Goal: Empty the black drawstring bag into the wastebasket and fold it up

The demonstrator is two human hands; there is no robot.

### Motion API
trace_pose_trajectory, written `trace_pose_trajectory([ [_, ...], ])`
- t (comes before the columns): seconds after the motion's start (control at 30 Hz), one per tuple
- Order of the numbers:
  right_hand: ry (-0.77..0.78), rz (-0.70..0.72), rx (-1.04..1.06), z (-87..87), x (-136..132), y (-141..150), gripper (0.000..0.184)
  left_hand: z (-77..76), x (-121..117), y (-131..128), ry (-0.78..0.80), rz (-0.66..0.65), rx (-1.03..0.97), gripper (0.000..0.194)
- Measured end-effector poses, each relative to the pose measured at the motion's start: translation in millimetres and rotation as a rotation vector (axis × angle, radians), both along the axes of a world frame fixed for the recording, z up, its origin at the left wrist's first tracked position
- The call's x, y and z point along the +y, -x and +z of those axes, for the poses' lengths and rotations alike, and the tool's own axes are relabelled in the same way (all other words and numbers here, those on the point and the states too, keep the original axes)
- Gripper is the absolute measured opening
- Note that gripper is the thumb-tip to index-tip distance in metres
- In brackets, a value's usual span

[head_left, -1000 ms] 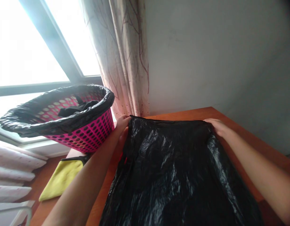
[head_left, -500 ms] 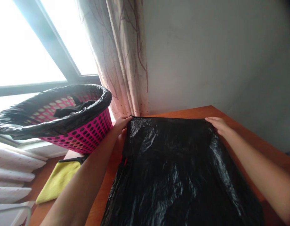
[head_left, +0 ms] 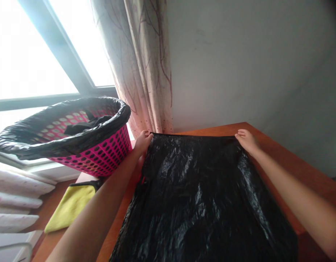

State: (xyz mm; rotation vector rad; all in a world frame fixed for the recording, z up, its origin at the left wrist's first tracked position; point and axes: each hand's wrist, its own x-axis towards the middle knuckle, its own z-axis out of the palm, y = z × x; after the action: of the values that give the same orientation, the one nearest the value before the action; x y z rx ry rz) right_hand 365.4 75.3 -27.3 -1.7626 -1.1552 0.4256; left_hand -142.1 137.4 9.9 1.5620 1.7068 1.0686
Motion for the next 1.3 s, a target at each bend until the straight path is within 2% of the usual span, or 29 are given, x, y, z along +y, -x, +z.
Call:
trace_pose_trajectory([
  [0.1,-0.017,0.104,-0.292,11.1,-24,22,0.035,9.2,-34,9,-0.032,-0.030,0.103,0.049],
  [0.2,-0.052,0.291,-0.516,19.5,-62,45,0.036,20.4,-81,24,-0.016,-0.092,0.189,0.044],
  [0.3,-0.063,0.396,-0.576,22.7,-107,61,0.038,26.7,-129,40,0.046,-0.174,0.221,0.026],
  [0.37,-0.050,0.423,-0.581,21.2,-134,66,0.039,25.4,-155,48,0.089,-0.217,0.220,0.023],
  [0.43,-0.037,0.440,-0.584,16.4,-158,67,0.040,20.7,-174,53,0.137,-0.234,0.194,0.027],
  [0.53,-0.031,0.459,-0.615,3.0,-182,66,0.042,12.9,-191,53,0.192,-0.237,0.148,0.043],
  [0.67,0.007,0.480,-0.696,-19.8,-195,68,0.048,7.1,-200,51,0.147,-0.256,0.208,0.059],
  [0.77,0.034,0.488,-0.740,-32.2,-195,72,0.050,2.9,-201,54,0.075,-0.238,0.308,0.055],
  [0.93,0.032,0.448,-0.779,-38.4,-190,78,0.049,-2.3,-198,67,0.045,-0.118,0.443,0.046],
  [1.03,0.024,0.449,-0.781,-35.6,-187,78,0.049,5.3,-201,68,0.018,-0.106,0.516,0.046],
  [1.13,0.016,0.447,-0.777,-30.9,-189,74,0.051,19.0,-220,58,-0.130,-0.120,0.689,0.049],
  [1.2,0.014,0.439,-0.774,-29.6,-193,69,0.050,23.6,-243,45,-0.250,-0.196,0.754,0.049],
  [1.3,0.022,0.429,-0.773,-33.3,-201,62,0.050,13.9,-282,22,-0.388,-0.305,0.762,0.058],
])
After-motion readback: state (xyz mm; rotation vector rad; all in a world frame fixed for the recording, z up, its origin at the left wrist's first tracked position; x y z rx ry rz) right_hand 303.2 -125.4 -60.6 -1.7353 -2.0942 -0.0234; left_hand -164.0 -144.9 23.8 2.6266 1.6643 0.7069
